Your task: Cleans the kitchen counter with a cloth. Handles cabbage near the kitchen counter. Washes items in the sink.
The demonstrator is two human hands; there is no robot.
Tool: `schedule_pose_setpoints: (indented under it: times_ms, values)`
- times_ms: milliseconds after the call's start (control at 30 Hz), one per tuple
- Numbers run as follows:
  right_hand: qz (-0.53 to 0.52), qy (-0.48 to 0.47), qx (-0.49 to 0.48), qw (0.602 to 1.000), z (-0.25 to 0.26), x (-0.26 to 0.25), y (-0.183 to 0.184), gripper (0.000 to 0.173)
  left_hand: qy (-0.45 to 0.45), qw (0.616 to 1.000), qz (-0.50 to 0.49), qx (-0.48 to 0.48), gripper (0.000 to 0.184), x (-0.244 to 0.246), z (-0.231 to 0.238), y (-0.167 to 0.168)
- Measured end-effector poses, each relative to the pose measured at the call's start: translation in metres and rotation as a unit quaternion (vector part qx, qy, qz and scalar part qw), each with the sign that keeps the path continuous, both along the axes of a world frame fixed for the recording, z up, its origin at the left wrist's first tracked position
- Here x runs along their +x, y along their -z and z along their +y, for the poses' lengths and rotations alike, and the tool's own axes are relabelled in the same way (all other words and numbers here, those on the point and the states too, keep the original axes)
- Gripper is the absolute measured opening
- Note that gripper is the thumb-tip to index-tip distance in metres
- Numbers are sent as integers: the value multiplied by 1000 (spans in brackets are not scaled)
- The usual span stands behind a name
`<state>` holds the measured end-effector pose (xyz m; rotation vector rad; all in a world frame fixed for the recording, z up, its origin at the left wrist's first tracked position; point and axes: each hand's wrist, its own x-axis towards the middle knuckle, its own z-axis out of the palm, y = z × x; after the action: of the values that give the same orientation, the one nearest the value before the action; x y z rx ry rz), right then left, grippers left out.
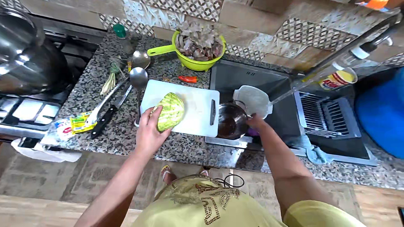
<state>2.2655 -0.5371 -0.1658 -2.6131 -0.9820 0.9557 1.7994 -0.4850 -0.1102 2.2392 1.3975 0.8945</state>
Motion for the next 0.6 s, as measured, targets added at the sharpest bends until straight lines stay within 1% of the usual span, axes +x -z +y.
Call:
schedule_pose_setpoints:
  times_ms: [33, 67, 100, 133, 200, 233, 300, 367, 500, 533, 600]
  values:
    - [37, 28, -23, 999, -4, 10, 20, 64, -10, 1000, 12, 11, 86, 9, 3, 5]
    - [78, 56, -26, 995, -3, 18, 37, 57, -22, 999, 24, 24, 85, 16, 7, 9]
    - [112, 72, -28, 991, -1, 22, 47, 52, -33, 998, 33, 35, 84, 22, 10, 12]
    - [129, 78, -21, 988, 3, 22, 43, 48, -41, 997, 41, 46, 83, 27, 12, 16]
    - [151, 96, 43, 983, 11, 20, 24, 43, -54, 996, 46, 56, 83, 29, 14, 23]
    - [159, 97, 73, 980, 16, 20, 8, 42, -58, 996, 40, 56, 83, 29, 16, 26]
    - [139, 68, 128, 980, 21, 26, -32, 38, -64, 995, 28, 72, 84, 26, 16, 34]
    - [100, 47, 168, 980, 18, 49, -69, 36, -70, 993, 27, 91, 86, 23, 15, 42]
    - [59, 70, 189, 978, 19, 115, -136, 41, -95, 990, 38, 98, 87, 26, 13, 45]
    - [45, 80, 187, 978, 21, 129, -145, 42, -101, 989, 40, 98, 87, 26, 13, 45]
    - [17, 80, 182, 980, 28, 153, -151, 40, -109, 989, 42, 91, 89, 27, 13, 46]
